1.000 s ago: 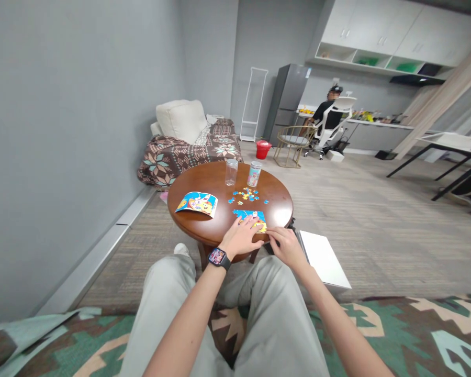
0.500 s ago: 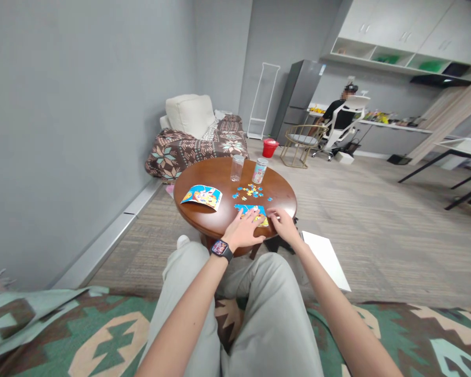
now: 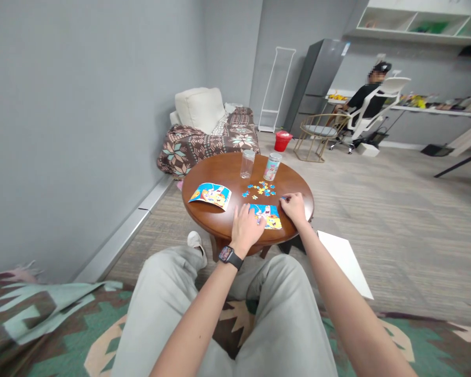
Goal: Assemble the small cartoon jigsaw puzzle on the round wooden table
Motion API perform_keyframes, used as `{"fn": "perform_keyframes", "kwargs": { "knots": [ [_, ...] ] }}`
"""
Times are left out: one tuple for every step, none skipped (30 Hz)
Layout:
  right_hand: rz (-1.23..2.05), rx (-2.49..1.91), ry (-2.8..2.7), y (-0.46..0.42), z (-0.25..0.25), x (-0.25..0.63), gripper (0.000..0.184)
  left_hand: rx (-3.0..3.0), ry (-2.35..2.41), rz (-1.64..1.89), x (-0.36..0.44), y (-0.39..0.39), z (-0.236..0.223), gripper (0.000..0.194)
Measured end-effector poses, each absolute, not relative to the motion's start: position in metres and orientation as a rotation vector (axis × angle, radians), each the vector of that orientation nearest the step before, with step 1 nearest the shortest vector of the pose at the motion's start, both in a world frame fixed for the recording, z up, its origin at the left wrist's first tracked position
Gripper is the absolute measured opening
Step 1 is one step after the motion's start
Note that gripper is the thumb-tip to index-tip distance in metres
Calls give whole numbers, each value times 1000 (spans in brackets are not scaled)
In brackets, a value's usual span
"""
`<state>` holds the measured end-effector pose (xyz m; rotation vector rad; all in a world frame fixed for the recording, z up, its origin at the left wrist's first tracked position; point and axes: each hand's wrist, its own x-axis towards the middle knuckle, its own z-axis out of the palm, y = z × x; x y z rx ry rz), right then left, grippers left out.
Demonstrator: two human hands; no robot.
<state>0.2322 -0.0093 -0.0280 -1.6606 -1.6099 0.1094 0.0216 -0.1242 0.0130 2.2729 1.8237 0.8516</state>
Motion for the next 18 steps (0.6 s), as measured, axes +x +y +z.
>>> {"fn": "perform_keyframes", "kwargs": {
  "knots": [
    [126,-1667,-1609,-10,-27,232,26,2290,1796,852,22,-124,12,37],
    [143,-1672,-1606,-11,-25,231,24,2298,1774,856,22,-123,11,37],
    [161,-1676,-1602,-12,-23,231,22,2294,1753,862,22,-123,10,37],
    [182,-1676,-1595,-13,-21,230,20,2279,1734,868,21,-122,11,39],
    [209,-1674,-1586,-13,-19,230,18,2254,1719,873,19,-121,12,40],
    [241,-1667,-1575,-14,-18,229,17,2221,1708,868,17,-120,14,40],
    [275,-1656,-1563,-15,-17,229,17,2191,1697,848,14,-118,17,39],
    [307,-1640,-1550,-15,-17,230,18,2170,1686,820,10,-116,21,37],
    [334,-1618,-1536,-15,-17,230,20,2162,1674,776,5,-113,25,33],
    [362,-1594,-1519,-15,-17,230,20,2195,1644,723,-1,-110,29,29],
    [392,-1568,-1504,-15,-17,231,20,2257,1628,709,-7,-106,33,28],
    [423,-1544,-1490,-15,-17,232,21,2324,1620,722,-14,-102,35,29],
    [455,-1524,-1475,-15,-17,232,21,2394,1584,718,-19,-99,36,31],
    [486,-1509,-1461,-15,-17,233,23,2439,1547,694,-25,-97,36,31],
    [513,-1498,-1452,-16,-16,233,25,2459,1523,674,-29,-95,34,32],
    [532,-1490,-1448,-17,-15,233,27,2460,1501,657,-32,-94,32,33],
    [543,-1485,-1448,-18,-13,233,28,2449,1485,653,-34,-93,29,34],
    [546,-1481,-1455,-20,-11,232,29,2427,1476,667,-36,-93,25,35]
  ]
}}
